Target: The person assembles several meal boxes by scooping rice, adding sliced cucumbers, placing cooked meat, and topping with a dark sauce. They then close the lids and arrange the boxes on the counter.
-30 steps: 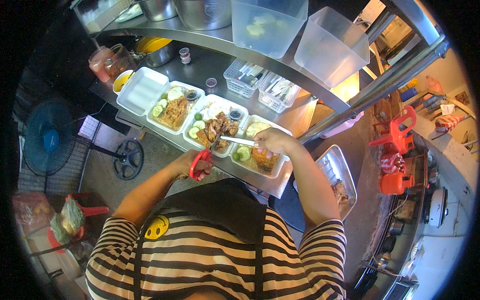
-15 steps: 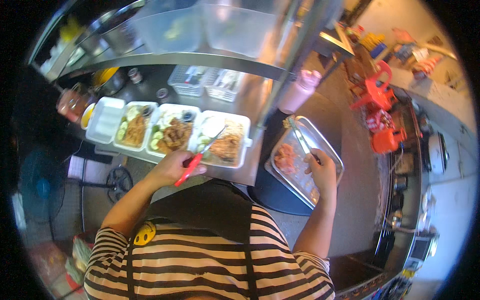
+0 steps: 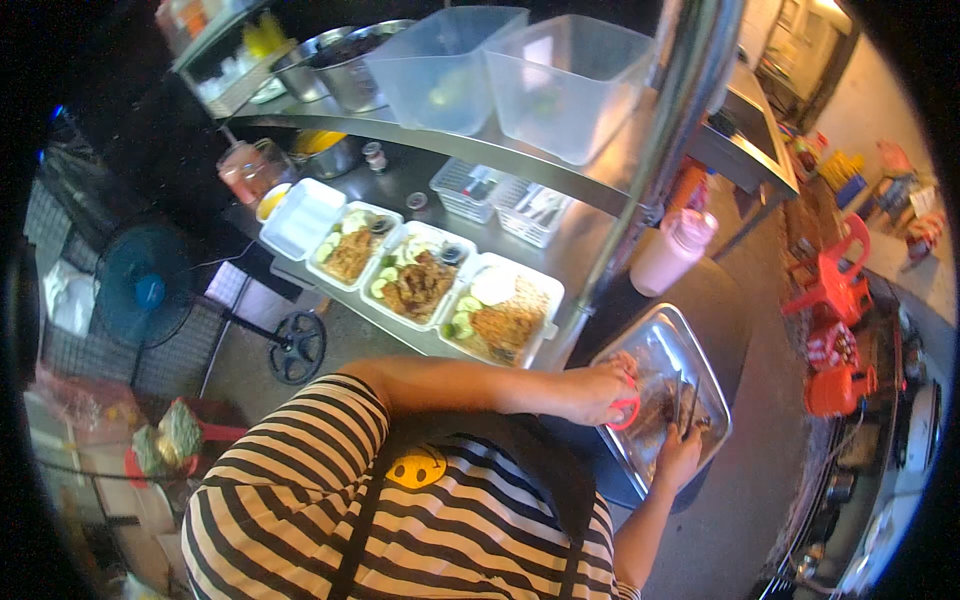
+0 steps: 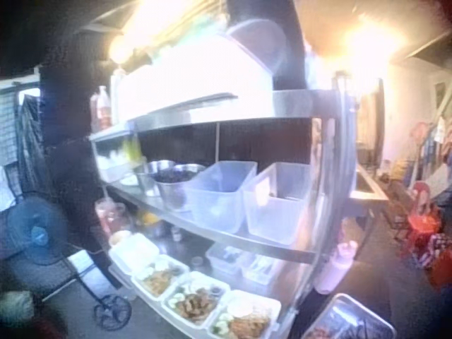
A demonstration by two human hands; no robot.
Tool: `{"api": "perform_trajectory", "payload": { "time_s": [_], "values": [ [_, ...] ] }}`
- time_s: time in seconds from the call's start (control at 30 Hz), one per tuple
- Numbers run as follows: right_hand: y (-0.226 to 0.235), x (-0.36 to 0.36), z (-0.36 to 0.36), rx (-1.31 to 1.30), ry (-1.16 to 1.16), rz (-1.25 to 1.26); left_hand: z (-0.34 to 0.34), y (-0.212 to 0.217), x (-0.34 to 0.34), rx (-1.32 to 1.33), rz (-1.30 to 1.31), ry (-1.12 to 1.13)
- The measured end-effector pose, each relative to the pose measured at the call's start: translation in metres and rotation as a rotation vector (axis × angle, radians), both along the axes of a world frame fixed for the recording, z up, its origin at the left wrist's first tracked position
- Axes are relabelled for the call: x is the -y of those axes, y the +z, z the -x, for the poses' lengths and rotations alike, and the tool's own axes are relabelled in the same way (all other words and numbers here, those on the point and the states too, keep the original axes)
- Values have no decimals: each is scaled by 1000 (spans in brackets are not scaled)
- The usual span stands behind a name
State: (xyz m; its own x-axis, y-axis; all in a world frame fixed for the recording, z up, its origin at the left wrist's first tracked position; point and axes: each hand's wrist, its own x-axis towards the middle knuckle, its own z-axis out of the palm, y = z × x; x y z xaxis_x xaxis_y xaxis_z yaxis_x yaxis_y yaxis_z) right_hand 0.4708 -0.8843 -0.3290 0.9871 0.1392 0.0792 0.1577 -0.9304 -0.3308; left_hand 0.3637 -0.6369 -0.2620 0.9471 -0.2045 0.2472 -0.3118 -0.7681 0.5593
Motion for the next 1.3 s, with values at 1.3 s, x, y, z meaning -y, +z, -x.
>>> {"api": "perform_trajectory", "payload": {
  "time_s": [1.3],
  "values": [
    [133, -436, 327, -1329, 1007, -690, 464, -58, -498, 282, 1848, 1291]
  ]
}}
